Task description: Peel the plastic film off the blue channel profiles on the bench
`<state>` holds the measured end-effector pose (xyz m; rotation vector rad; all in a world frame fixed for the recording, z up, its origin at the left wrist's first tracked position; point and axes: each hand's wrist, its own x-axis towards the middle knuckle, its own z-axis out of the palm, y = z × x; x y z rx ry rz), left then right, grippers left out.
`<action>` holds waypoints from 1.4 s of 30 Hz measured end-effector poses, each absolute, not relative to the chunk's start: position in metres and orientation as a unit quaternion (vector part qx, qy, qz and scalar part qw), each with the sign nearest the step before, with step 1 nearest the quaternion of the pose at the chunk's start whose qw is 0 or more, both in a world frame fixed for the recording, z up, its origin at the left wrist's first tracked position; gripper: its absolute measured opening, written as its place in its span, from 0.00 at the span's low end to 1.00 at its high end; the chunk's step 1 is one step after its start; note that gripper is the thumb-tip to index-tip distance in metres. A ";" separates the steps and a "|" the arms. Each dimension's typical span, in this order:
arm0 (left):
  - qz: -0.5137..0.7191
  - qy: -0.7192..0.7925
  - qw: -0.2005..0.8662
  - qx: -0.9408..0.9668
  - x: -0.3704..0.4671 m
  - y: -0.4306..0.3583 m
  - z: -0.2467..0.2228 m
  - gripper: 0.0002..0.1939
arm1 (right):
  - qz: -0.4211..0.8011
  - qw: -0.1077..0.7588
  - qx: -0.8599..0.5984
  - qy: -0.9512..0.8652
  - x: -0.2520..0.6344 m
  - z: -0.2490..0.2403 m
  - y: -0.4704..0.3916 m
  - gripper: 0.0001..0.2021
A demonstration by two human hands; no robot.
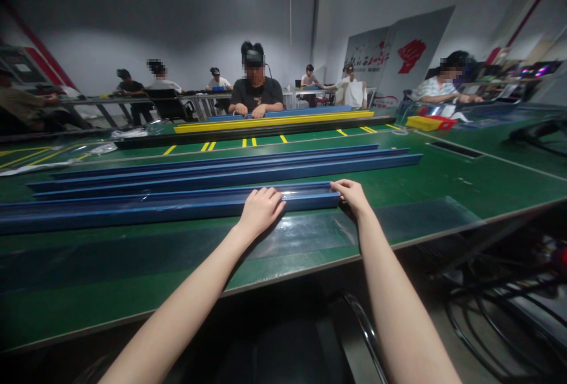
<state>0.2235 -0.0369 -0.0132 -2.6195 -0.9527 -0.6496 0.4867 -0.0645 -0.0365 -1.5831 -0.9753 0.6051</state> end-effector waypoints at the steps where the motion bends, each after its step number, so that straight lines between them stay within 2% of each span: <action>1: -0.224 -0.330 0.141 -0.906 0.224 -0.037 -0.013 0.12 | 0.257 0.558 -0.673 -0.412 0.487 -0.037 -0.064 0.17; 18: -0.184 -0.316 0.165 -0.916 0.248 -0.034 -0.003 0.14 | 0.260 0.565 -0.667 -0.409 0.486 -0.036 -0.065 0.17; 28: -0.231 -0.322 0.149 -0.906 0.245 -0.043 -0.011 0.10 | 0.236 0.545 -0.685 -0.422 0.488 -0.038 -0.065 0.20; 42: -0.239 -0.318 0.144 -0.906 0.245 -0.048 -0.011 0.11 | 0.235 0.554 -0.683 -0.414 0.484 -0.036 -0.065 0.21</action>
